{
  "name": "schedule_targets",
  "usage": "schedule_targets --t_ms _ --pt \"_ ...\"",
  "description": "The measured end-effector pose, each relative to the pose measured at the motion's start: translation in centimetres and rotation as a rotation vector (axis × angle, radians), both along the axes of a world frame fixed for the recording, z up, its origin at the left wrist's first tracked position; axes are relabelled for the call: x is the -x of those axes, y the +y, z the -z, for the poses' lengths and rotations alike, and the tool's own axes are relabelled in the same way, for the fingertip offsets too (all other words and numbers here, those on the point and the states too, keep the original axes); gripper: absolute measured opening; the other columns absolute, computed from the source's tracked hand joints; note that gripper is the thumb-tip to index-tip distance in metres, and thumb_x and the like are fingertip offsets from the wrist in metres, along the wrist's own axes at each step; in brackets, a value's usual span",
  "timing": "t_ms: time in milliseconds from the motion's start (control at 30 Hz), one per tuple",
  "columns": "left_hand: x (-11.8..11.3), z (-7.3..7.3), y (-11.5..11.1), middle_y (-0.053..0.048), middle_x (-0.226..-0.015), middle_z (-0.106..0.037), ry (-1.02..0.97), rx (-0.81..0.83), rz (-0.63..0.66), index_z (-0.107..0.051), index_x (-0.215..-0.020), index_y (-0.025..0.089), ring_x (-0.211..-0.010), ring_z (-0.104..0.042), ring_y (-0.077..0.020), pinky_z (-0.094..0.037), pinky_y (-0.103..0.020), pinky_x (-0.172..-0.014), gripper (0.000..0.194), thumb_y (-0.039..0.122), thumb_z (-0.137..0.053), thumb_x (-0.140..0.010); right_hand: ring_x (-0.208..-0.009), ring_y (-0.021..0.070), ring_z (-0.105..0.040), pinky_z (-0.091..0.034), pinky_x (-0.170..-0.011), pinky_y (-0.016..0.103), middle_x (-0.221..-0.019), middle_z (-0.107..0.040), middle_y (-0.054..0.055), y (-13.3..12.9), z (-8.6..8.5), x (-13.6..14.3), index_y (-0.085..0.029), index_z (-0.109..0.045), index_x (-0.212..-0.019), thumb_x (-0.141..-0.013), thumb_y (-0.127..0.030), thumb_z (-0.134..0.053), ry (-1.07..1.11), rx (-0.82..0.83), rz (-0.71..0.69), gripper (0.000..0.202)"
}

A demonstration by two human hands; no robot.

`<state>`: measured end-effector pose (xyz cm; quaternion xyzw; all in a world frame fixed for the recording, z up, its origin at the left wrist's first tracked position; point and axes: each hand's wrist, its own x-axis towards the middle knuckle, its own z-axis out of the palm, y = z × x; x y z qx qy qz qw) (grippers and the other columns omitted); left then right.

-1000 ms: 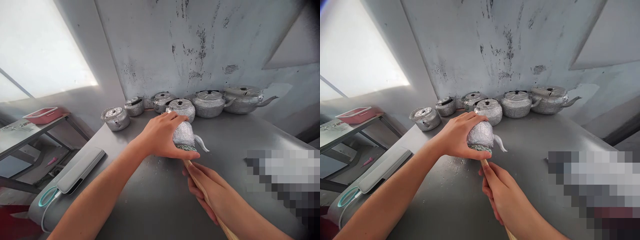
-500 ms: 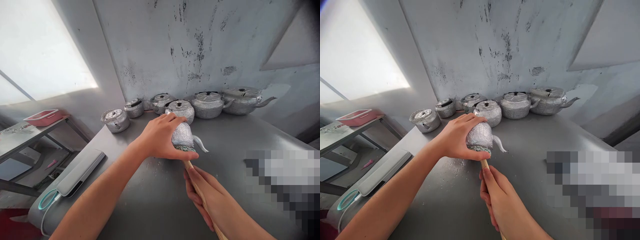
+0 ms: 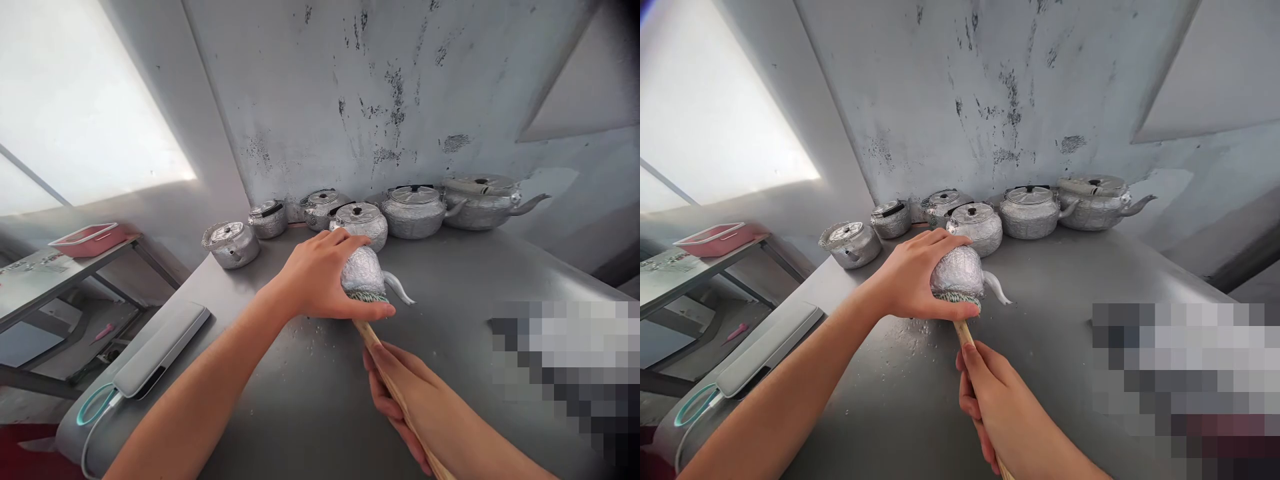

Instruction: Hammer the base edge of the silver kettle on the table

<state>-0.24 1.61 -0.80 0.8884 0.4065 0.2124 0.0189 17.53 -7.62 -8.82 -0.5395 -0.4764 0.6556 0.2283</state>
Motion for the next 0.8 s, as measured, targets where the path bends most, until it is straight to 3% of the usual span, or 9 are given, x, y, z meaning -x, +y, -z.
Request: schedule_targets --t_ms 267,400,567,800 --pt "0.1 0.0 0.0 -0.009 -0.129 -0.063 -0.002 0.005 0.002 -0.054 -0.142 0.023 -0.117 -0.060 -0.0321 -0.049 -0.048 -0.100 0.089 0.076 -0.072 -0.074 -0.038 0.0050 -0.029 -0.030 -0.036 0.019 -0.063 -0.037 -0.010 -0.2 0.2 0.0 -0.024 -0.049 -0.087 -0.106 -0.058 -0.024 -0.071 0.000 -0.029 0.046" --pt "0.0 0.0 0.0 -0.009 -0.128 -0.064 -0.001 0.004 0.001 -0.054 -0.143 0.023 -0.116 -0.060 -0.0314 -0.049 -0.048 -0.099 0.089 0.077 -0.072 -0.074 -0.043 0.0067 -0.025 -0.027 -0.040 0.021 -0.068 -0.036 -0.009 -0.5 0.5 -0.3 -0.025 -0.051 -0.092 -0.105 -0.062 -0.025 -0.104 -0.096 -0.016 0.048" --pt "0.0 -0.1 0.0 -0.009 -0.129 -0.063 0.001 0.009 0.002 -0.054 -0.142 0.023 -0.117 -0.060 -0.0317 -0.049 -0.049 -0.100 0.089 0.077 -0.071 -0.074 -0.059 0.0123 -0.033 -0.028 -0.048 0.023 -0.070 -0.039 -0.005 -0.5 0.6 -0.8 -0.024 -0.052 -0.087 -0.105 -0.061 -0.030 -0.179 -0.219 -0.037 0.046" --pt "0.1 0.0 0.1 -0.009 -0.130 -0.063 -0.007 0.011 -0.001 -0.054 -0.142 0.025 -0.118 -0.060 -0.0324 -0.048 -0.049 -0.102 0.088 0.077 -0.072 -0.073 -0.064 0.0153 -0.036 -0.032 -0.055 0.028 -0.071 -0.041 -0.003 0.0 0.7 -0.9 -0.025 -0.056 -0.085 -0.105 -0.061 -0.030 -0.248 -0.319 -0.058 0.049"
